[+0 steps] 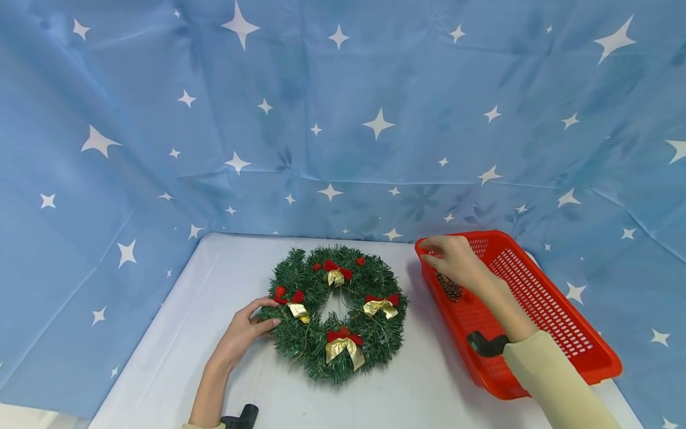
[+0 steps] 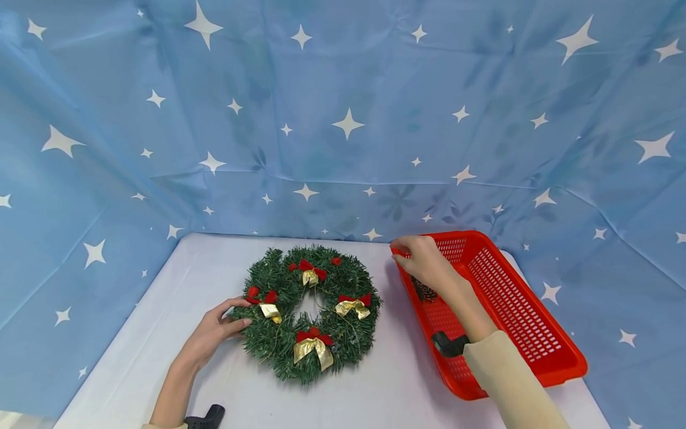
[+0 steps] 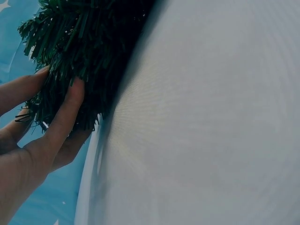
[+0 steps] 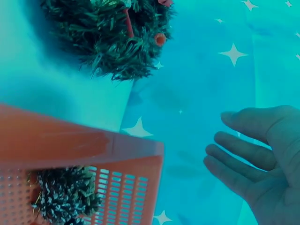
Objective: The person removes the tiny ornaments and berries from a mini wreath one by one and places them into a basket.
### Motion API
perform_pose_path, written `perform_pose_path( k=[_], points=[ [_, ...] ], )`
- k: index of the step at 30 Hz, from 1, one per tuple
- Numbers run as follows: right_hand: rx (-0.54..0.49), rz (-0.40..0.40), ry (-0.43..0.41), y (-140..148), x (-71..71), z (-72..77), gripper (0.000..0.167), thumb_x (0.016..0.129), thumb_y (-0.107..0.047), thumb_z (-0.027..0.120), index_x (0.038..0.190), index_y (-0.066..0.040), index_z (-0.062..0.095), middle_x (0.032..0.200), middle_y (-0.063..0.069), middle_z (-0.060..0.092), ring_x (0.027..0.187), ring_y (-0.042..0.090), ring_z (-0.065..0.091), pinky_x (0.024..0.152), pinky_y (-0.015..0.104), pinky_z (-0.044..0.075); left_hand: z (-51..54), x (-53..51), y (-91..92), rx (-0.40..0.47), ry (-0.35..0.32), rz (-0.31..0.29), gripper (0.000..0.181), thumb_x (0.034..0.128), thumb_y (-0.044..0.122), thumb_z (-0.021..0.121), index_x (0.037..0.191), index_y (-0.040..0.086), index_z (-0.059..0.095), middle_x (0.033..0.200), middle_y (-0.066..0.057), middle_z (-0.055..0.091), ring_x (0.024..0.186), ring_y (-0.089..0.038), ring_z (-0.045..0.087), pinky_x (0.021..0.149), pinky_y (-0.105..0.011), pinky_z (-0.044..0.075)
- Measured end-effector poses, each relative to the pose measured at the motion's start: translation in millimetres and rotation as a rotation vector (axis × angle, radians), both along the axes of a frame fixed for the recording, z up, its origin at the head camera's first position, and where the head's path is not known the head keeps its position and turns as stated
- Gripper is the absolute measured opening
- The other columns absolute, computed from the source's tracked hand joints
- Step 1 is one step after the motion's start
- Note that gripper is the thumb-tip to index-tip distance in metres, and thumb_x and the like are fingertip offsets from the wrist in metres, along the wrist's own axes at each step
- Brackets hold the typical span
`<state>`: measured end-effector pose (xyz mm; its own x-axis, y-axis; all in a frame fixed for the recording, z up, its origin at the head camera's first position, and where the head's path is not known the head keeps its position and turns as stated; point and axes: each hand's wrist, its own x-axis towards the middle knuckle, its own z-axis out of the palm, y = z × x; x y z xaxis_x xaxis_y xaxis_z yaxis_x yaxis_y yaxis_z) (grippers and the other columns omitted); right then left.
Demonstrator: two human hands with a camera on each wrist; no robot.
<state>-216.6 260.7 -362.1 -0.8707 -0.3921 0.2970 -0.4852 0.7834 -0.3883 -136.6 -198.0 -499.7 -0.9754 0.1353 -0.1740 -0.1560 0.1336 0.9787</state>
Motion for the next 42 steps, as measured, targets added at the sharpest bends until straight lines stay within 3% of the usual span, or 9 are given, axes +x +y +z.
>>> perform_pose_path(
  k=[13, 20, 30, 42],
  points=[
    [-0.025, 0.033, 0.018, -19, -4.8, -1.2, 0.022, 0.088, 0.001, 0.075, 0.110, 0.002, 0.077, 0.105, 0.017, 0.078, 0.094, 0.034, 0.075, 0.079, 0.048, 0.062, 1.6, -0.7, 0.8, 0.003, -0.002, 0.002, 0.041, 0.0964, 0.008, 0.071, 0.136, 0.007, 0.060, 0.169, -0.019, 0.020, 0.105, -0.028, 0.069, 0.087, -0.041, 0.061],
    [-0.045, 0.061, 0.000, -28, -10.8, -3.9, 0.022, 0.089, 0.000, 0.075, 0.111, 0.002, 0.076, 0.107, 0.017, 0.077, 0.096, 0.036, 0.074, 0.083, 0.051, 0.061, 1.4, -3.5, 0.5, 0.002, -0.006, 0.003, 0.042, 0.0960, 0.009, 0.072, 0.136, 0.007, 0.060, 0.169, -0.019, 0.020, 0.106, -0.027, 0.069, 0.087, -0.039, 0.061],
    [-0.071, 0.077, -0.056, -44, -13.5, -16.1, 0.021, 0.091, 0.000, 0.072, 0.112, 0.002, 0.076, 0.113, 0.020, 0.076, 0.098, 0.040, 0.074, 0.085, 0.053, 0.061, 0.5, 1.3, -0.6, -0.004, -0.022, 0.004, 0.044, 0.0953, 0.012, 0.074, 0.137, 0.007, 0.059, 0.168, -0.020, 0.021, 0.105, -0.026, 0.069, 0.086, -0.039, 0.061],
    [-0.090, 0.120, -0.041, -56, -20.9, -24.4, 0.020, 0.090, 0.003, 0.073, 0.110, 0.004, 0.075, 0.110, 0.022, 0.076, 0.095, 0.040, 0.075, 0.084, 0.052, 0.062, 0.9, -1.2, -0.5, -0.011, -0.018, 0.007, 0.044, 0.0952, 0.013, 0.074, 0.136, 0.010, 0.060, 0.169, -0.017, 0.022, 0.105, -0.026, 0.068, 0.087, -0.039, 0.061]
  ],
)
